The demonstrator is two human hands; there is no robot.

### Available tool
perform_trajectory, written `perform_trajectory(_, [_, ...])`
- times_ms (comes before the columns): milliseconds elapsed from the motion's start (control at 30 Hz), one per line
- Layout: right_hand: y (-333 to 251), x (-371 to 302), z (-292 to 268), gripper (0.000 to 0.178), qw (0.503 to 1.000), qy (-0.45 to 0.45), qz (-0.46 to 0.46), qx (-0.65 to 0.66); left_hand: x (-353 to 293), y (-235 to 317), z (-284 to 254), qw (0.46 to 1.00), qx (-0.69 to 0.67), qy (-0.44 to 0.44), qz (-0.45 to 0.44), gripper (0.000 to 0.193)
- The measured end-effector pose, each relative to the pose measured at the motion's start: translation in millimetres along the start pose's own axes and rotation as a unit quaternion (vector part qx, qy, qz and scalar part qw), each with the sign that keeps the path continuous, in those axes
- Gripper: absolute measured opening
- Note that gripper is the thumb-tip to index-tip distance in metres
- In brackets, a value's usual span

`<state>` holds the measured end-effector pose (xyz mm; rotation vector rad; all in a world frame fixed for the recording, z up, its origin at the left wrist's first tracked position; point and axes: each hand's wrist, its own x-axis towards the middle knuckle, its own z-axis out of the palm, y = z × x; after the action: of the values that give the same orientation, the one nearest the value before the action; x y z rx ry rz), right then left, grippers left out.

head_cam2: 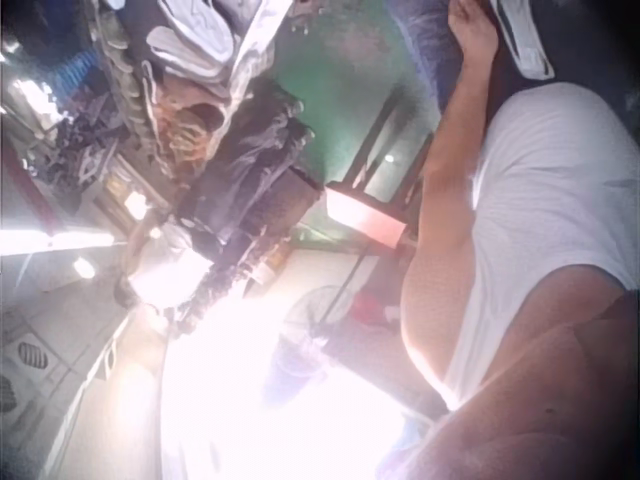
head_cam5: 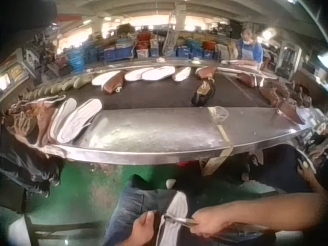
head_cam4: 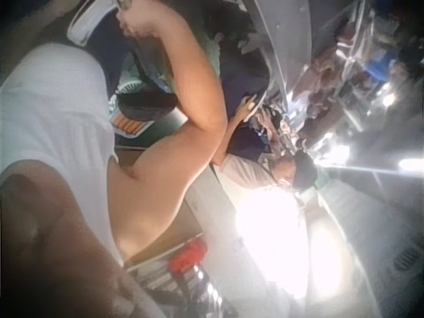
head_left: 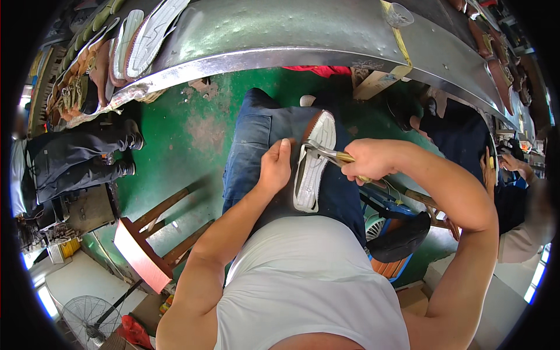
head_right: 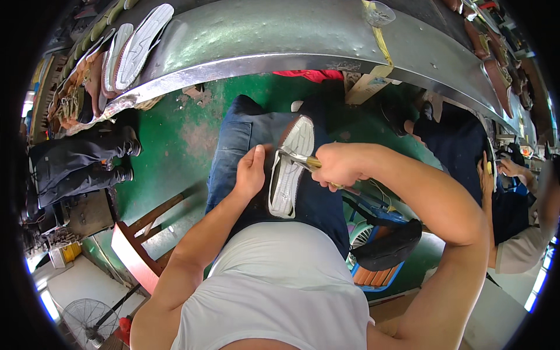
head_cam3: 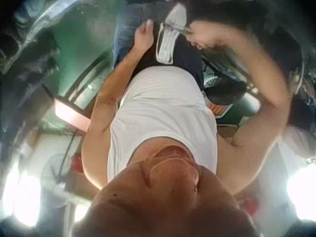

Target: Manufacturing shoes by lasting the upper material onto the sole and hammering it into place.

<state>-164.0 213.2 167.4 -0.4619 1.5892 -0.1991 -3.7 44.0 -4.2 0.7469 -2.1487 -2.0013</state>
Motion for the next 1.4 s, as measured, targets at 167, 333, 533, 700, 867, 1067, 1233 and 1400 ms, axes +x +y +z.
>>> perform_trajectory(167, [19,39,21,0.025,0.960,0.160,-0.122,-0.195,-12,-3,3,0.852,-0.389,-0.168,-0.307,0.057])
perform_trajectory(333, [48,76,78,0.025,0.936,0.297,-0.187,0.010,-5,-5,3,0.903,-0.350,-0.135,-0.211,0.059])
perform_trajectory(533, [42,87,94,0.023,0.938,0.152,-0.084,0.301,1,7,3,0.890,-0.370,-0.127,-0.232,0.062])
perform_trajectory(700, [74,108,110,0.021,0.872,0.090,-0.139,0.462,5,10,12,0.912,-0.326,-0.122,-0.216,0.066])
perform_trajectory(867, [113,112,88,0.026,0.758,-0.144,-0.176,0.611,15,4,13,0.967,-0.131,-0.104,-0.194,0.052])
perform_trajectory(1067, [96,55,43,0.032,0.919,0.006,-0.134,0.371,20,29,13,0.958,-0.129,-0.094,-0.237,0.049])
perform_trajectory(1233, [54,77,31,0.046,0.929,0.270,-0.220,0.128,20,29,17,0.958,-0.082,-0.141,-0.236,0.052])
perform_trajectory(1400, [49,68,33,0.048,0.906,0.317,-0.270,0.080,21,33,11,0.945,-0.092,-0.169,-0.264,0.054])
